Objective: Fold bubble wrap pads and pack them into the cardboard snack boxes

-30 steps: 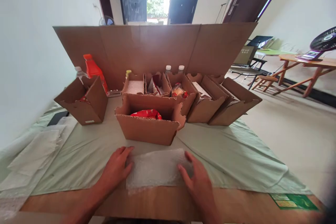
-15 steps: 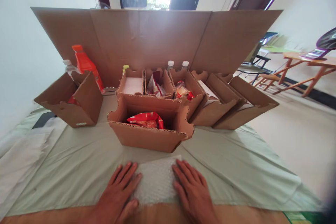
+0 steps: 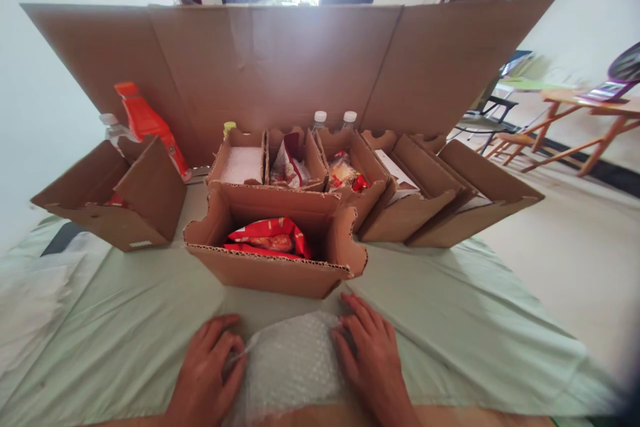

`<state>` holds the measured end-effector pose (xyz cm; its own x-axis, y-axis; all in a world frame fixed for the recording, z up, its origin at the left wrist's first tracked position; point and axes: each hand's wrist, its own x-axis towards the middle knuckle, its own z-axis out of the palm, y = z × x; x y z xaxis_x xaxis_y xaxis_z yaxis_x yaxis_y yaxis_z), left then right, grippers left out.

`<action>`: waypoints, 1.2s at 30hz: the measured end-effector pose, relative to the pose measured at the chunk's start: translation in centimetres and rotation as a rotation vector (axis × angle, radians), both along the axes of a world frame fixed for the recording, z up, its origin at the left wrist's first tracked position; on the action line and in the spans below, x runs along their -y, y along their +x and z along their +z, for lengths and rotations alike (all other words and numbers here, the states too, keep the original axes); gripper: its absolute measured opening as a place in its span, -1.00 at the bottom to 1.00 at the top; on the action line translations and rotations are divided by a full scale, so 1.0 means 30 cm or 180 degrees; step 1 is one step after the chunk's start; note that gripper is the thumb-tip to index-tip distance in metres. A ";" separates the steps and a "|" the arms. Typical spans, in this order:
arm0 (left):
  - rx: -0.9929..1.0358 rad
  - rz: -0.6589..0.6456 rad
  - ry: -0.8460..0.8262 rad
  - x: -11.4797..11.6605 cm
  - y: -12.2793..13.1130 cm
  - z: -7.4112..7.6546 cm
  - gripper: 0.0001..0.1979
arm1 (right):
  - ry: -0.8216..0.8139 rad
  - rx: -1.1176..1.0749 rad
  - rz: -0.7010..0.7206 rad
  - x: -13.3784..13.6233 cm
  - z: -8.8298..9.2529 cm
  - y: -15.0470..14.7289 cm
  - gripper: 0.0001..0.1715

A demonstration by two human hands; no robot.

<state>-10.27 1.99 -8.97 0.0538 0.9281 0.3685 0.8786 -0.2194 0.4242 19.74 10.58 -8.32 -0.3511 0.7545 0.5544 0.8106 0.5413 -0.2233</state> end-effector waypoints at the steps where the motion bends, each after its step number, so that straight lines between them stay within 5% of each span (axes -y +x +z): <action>1: 0.0257 -0.0026 -0.0263 0.024 0.003 0.004 -0.89 | -0.0001 -0.0101 0.0051 0.012 0.017 0.007 -0.82; 7: 0.1657 0.0638 -0.1346 0.208 0.063 0.063 -0.43 | -0.0109 -0.0415 0.0297 0.049 0.099 -0.043 -0.86; 13: 0.3198 0.0724 -0.2324 0.323 0.054 0.076 -0.41 | -0.0247 -0.0422 0.0713 0.087 0.154 -0.098 -0.51; 17: 0.4299 0.0902 -0.2953 0.338 0.069 0.120 -0.39 | -0.0801 -0.0010 0.1331 0.227 0.177 -0.009 -0.30; 21: 0.4769 0.0869 -0.3033 0.320 0.107 0.185 -0.39 | -0.0820 0.0154 0.1507 0.399 0.112 -0.013 -0.15; 25: 0.4551 0.0431 -0.3066 0.330 0.098 0.171 -0.34 | -0.0680 -0.0749 0.1393 0.477 0.035 -0.110 -0.32; 30: 0.3094 0.0205 -0.2589 0.348 0.087 0.124 -0.48 | -0.1156 -0.1591 0.0587 0.447 0.044 -0.147 -0.66; 36: 0.1694 0.0275 -0.1829 0.218 0.168 0.164 -0.71 | -0.1629 -0.1554 0.0499 0.417 0.057 -0.136 -0.68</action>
<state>-5.23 -4.56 -4.05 -0.0761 0.9738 -0.2142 0.5295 0.2215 0.8189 15.66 -1.94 -6.60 -0.2791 0.9226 0.2663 0.4753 0.3737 -0.7965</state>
